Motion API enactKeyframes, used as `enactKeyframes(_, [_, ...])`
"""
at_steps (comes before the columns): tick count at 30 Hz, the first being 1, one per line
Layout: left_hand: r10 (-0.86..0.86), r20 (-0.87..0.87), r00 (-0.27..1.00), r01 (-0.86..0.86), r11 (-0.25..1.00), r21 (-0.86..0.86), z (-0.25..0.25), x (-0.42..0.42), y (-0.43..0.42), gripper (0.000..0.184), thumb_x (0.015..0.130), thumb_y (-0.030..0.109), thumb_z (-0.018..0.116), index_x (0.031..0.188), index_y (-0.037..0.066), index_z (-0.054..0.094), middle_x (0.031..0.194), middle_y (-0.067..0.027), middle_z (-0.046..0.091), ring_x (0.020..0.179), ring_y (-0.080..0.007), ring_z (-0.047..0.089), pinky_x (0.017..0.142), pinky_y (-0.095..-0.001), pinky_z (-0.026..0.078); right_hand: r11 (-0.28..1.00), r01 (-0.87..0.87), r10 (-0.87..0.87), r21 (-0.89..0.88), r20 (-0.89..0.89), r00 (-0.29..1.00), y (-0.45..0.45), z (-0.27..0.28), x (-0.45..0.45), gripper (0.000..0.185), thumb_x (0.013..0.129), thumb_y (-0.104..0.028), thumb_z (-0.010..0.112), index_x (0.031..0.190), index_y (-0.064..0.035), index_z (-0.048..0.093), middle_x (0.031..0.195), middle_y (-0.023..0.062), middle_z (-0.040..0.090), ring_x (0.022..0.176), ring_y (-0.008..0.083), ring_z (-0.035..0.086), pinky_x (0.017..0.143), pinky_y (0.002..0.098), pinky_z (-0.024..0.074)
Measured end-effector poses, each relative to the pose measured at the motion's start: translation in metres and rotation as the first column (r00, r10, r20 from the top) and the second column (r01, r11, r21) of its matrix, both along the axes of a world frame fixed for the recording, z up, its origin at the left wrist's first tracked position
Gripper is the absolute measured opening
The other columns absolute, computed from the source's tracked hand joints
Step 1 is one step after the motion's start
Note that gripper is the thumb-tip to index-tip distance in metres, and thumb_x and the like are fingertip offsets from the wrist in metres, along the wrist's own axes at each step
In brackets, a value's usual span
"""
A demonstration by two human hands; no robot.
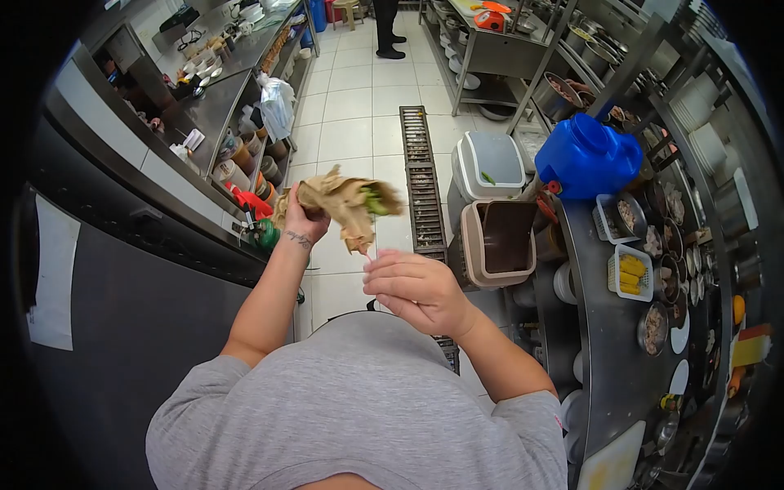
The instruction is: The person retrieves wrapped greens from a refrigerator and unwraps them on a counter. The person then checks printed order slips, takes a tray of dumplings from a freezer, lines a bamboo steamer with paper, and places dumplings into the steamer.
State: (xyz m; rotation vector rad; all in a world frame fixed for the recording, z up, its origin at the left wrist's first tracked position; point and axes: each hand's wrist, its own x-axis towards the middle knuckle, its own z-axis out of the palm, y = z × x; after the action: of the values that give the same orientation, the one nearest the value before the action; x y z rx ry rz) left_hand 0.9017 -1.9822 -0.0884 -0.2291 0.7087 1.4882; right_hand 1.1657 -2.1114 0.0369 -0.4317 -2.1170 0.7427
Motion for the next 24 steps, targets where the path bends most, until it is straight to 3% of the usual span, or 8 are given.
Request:
enactKeyframes(5, [-0.077,-0.039,0.996,0.076,0.997,-0.025,-0.010,0.028,-0.021,0.063,0.085,0.062,0.049,0.119,0.009,0.055,0.118,-0.0149,0.059,0.114,-0.0361,0.052,0.103,-0.0518,0.037,0.992,0.011,0.016,-0.129,0.209,0.978,-0.001,-0.024,-0.029,0.017,0.084,-0.008,0.064,0.100,-0.0066,0.069,0.076,0.0092,0.063,0.073,0.0239,0.061,0.071,0.0334,0.0494])
enactKeyframes(7, [-0.323,0.114,0.939,0.282,0.918,0.279,-0.011,0.048,-0.035,0.053,0.087,0.050,0.056,0.117,0.007,0.055,0.115,-0.0136,0.060,0.108,-0.0331,0.056,0.099,-0.0500,0.042,0.964,0.105,-0.067,-0.244,0.162,0.985,-0.001,-0.029,-0.036,0.018,0.086,-0.009,0.063,0.103,-0.0088,0.069,0.072,0.0092,0.060,0.068,0.0246,0.057,0.067,0.0336,0.0475])
enactKeyframes(9, [-0.378,0.037,0.925,0.354,0.895,0.272,-0.012,0.069,-0.041,0.047,0.089,0.040,0.057,0.119,0.004,0.053,0.115,-0.0144,0.060,0.108,-0.0314,0.056,0.099,-0.0476,0.043,0.970,0.116,-0.096,-0.214,0.103,0.990,0.003,-0.038,-0.033,0.030,0.087,-0.007,0.063,0.116,-0.0090,0.066,0.072,0.0042,0.059,0.065,0.0160,0.057,0.064,0.0294,0.0455])
enactKeyframes(13, [-0.293,-0.053,0.955,0.298,0.939,0.173,-0.014,0.064,-0.031,0.035,0.086,0.009,0.061,0.118,0.000,0.052,0.118,-0.0136,0.059,0.108,-0.0271,0.058,0.097,-0.0419,0.046,0.740,0.023,-0.440,-0.672,-0.459,0.772,-0.003,-0.016,-0.008,0.032,0.090,-0.003,0.059,0.121,0.0003,0.060,0.079,0.0011,0.060,0.070,0.0072,0.054,0.065,0.0200,0.0448])
enactKeyframes(15, [-0.259,-0.191,0.947,0.295,0.937,0.189,-0.010,0.059,-0.037,0.037,0.086,0.006,0.061,0.121,0.001,0.049,0.117,-0.0125,0.059,0.106,-0.0259,0.059,0.096,-0.0402,0.047,0.701,0.152,-0.543,-0.696,-0.384,0.747,0.009,-0.014,0.010,0.031,0.090,-0.002,0.058,0.121,0.0014,0.060,0.081,0.0024,0.059,0.072,0.0085,0.056,0.067,0.0170,0.0439])
enactKeyframes(17, [-0.183,-0.596,0.782,0.431,0.850,0.304,0.009,0.066,-0.056,0.042,0.085,0.005,0.062,0.124,0.003,0.046,0.117,-0.0105,0.059,0.106,-0.0226,0.059,0.094,-0.0365,0.048,0.683,0.279,-0.584,-0.675,-0.277,0.763,0.029,-0.027,0.001,0.033,0.089,-0.009,0.062,0.120,0.0024,0.060,0.081,0.0024,0.058,0.072,0.0091,0.055,0.067,0.0200,0.0458])
enactKeyframes(19, [-0.254,-0.580,0.774,0.506,0.799,0.325,0.024,0.085,-0.072,0.051,0.087,0.023,0.069,0.127,0.004,0.043,0.119,-0.0084,0.057,0.105,-0.0186,0.059,0.092,-0.0337,0.048,0.661,0.678,-0.653,-0.321,0.199,0.731,0.044,-0.055,-0.006,0.038,0.088,-0.016,0.066,0.120,0.0031,0.060,0.087,0.0047,0.061,0.074,0.0099,0.057,0.068,0.0242,0.0479])
enactKeyframes(24, [-0.426,-0.383,0.820,0.554,0.761,0.338,0.021,0.100,-0.071,0.071,0.085,0.053,0.061,0.129,0.001,0.042,0.120,-0.0101,0.057,0.108,-0.0203,0.058,0.092,-0.0354,0.048,0.684,0.450,-0.538,-0.574,0.020,0.843,0.059,-0.091,-0.019,0.027,0.090,-0.017,0.062,0.107,0.0035,0.065,0.087,0.0035,0.067,0.074,0.0070,0.058,0.067,0.0215,0.0463])
